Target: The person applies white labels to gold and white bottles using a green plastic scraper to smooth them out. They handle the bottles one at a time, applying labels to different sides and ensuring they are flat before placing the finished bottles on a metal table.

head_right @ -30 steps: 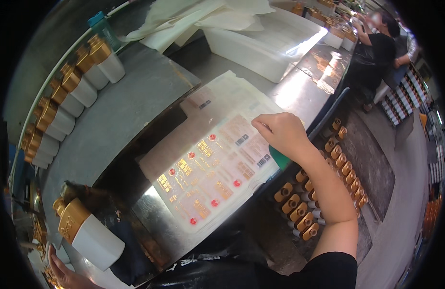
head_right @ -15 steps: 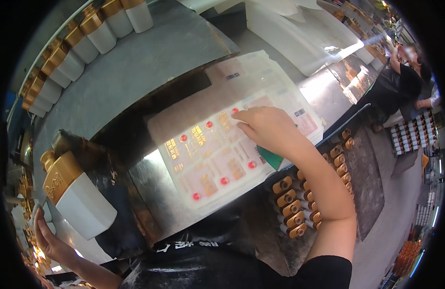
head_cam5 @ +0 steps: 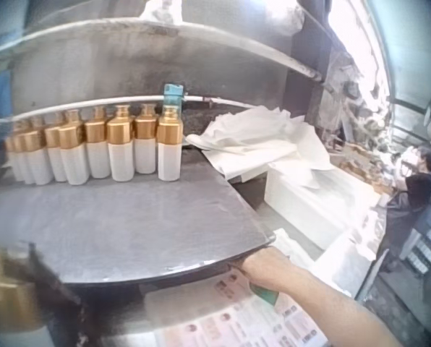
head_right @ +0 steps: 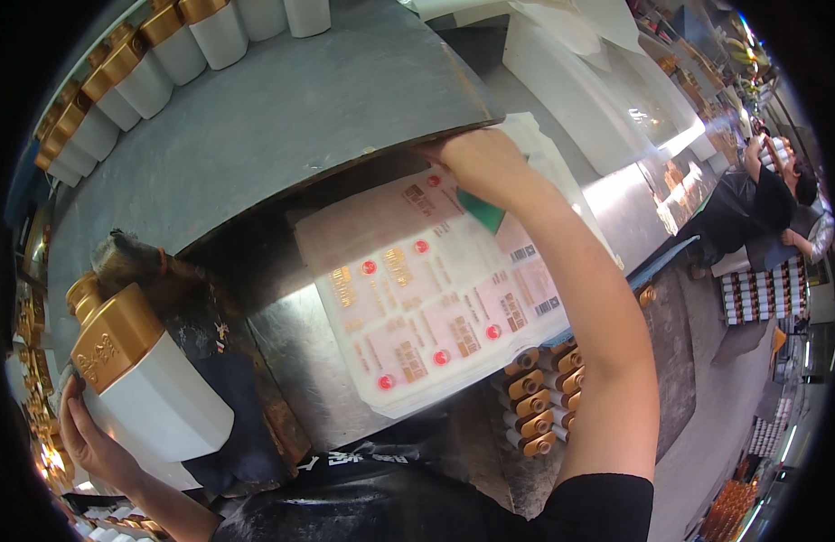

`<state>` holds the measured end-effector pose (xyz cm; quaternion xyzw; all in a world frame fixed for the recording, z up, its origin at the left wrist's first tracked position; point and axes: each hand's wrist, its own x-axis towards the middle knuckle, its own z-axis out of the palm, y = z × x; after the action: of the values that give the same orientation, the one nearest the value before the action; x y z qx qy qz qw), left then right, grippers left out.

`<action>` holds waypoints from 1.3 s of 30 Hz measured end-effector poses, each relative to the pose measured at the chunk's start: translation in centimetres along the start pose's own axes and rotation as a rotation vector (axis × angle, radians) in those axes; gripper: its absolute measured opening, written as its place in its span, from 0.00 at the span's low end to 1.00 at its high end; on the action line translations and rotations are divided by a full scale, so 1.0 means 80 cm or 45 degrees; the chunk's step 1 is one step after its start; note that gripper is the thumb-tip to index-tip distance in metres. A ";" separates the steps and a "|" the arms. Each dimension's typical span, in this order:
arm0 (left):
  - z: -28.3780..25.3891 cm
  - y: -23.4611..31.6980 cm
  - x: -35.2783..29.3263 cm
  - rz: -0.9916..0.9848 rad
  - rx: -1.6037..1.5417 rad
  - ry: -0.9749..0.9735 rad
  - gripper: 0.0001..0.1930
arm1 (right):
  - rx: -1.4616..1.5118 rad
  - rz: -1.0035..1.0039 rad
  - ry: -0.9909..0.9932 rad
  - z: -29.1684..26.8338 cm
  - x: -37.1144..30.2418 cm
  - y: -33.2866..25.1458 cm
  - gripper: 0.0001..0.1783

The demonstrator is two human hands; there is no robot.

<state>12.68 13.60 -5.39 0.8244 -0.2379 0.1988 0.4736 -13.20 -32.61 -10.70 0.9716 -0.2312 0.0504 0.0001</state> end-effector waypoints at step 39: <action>-0.011 0.012 -0.043 0.177 -1.007 -0.607 0.22 | 1.711 0.330 0.235 -0.179 -0.085 -0.369 0.06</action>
<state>9.24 14.63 -6.21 0.5854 -0.4524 -0.0707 0.6691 -7.41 -2.84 3.56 0.7171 -0.2633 0.2647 -0.5885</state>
